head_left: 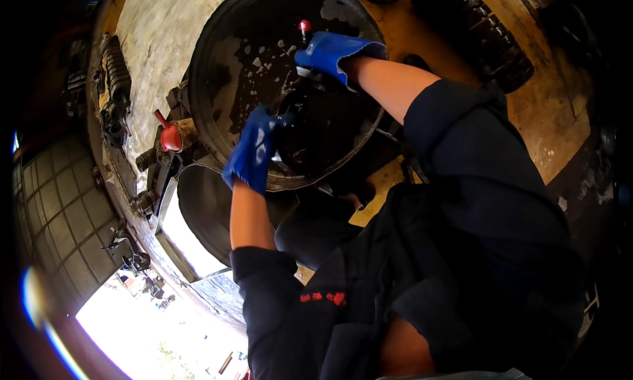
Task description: The person scrubs a small metal part with a red-handled brush inside a large black basin filled with dark liquid. The person repeatedly dips the part into the liquid and scrubs it thoroughly. The person then lifts the part out of the basin and places it on a nearby surface.
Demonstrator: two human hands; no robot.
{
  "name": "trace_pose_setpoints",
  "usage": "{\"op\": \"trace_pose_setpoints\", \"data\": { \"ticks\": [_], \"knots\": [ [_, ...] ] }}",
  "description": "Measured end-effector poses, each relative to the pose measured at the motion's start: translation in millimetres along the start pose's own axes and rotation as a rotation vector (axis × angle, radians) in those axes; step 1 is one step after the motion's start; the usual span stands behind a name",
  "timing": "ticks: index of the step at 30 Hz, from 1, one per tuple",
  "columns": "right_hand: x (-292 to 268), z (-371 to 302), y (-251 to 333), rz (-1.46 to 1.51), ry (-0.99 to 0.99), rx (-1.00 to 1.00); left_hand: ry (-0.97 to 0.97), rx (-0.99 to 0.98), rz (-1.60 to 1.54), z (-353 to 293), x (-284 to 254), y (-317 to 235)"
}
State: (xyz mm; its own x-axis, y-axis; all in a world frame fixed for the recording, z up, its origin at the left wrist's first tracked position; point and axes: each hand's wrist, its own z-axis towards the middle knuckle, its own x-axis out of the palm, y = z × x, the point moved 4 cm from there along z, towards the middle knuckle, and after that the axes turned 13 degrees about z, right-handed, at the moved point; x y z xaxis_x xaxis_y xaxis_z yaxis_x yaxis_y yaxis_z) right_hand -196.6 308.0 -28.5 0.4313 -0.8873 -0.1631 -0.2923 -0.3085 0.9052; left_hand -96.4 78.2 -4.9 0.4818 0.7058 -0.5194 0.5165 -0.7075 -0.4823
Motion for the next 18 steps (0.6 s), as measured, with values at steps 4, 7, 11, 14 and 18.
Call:
{"op": "trace_pose_setpoints", "data": {
  "ticks": [4, 7, 11, 14, 18],
  "knots": [
    [-5, -12, 22, -0.042, -0.004, 0.003, -0.224, -0.027, -0.372, -37, 17, 26],
    [7, -35, 47, 0.095, 0.143, -0.135, -0.313, 0.045, -0.535, -36, 25, 79],
    [49, -42, 51, 0.269, 0.449, -0.286, -0.328, 0.088, -0.669, -47, 39, 69],
    [115, -54, 59, 0.14, 0.729, -0.443, -0.324, 0.129, -0.917, -24, 43, 137],
    [138, -34, 45, 0.042, 0.633, -0.533, -0.345, 0.031, -0.846, -23, 44, 151]
  ]
}}
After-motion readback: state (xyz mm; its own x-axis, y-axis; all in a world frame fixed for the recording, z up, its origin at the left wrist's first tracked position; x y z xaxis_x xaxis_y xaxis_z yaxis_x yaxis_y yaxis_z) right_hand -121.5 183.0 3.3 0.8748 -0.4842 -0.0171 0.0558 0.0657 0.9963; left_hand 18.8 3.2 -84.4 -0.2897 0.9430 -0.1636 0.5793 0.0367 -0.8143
